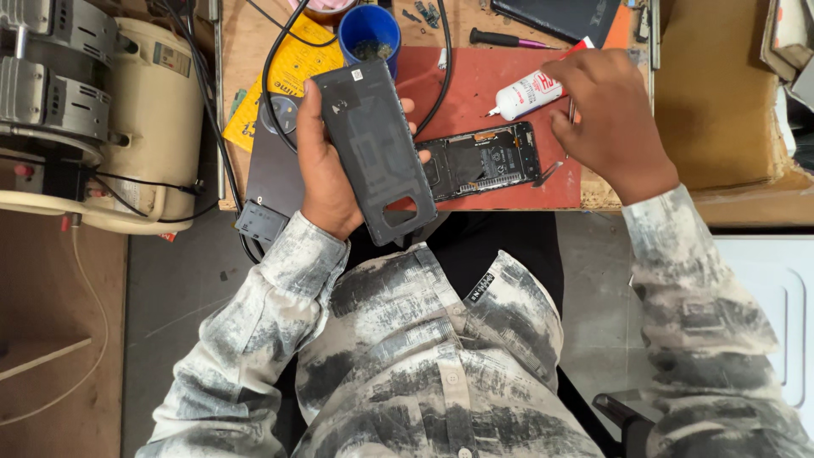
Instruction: The person applies adhesive to the back cover of a smartphone and then aligns it with the phone's internal chassis. They press the cover into place, wipe away excess adhesive with a cloth, and inspect the edges to ensure a proper seal.
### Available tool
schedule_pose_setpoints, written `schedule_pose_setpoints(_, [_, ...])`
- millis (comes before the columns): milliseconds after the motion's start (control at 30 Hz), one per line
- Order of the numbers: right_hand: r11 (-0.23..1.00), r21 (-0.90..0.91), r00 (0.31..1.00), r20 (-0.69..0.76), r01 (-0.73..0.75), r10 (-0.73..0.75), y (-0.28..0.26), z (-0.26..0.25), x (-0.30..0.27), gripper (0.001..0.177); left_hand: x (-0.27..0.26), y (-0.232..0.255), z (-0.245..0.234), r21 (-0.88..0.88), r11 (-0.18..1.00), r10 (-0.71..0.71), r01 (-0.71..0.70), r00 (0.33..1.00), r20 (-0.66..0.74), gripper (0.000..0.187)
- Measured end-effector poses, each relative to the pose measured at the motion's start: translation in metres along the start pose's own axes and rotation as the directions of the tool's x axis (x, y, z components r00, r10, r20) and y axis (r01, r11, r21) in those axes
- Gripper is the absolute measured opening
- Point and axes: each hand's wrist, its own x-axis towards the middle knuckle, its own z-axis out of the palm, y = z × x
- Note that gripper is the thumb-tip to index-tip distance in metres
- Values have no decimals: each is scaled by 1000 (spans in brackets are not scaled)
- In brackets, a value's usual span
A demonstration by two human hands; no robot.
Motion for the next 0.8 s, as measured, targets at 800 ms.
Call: schedule_pose_setpoints(800, [812, -485, 946, 152, 325, -288, -2, -10, 52, 54, -1, 12, 2, -4, 1000, 24, -24, 1000, -12, 78])
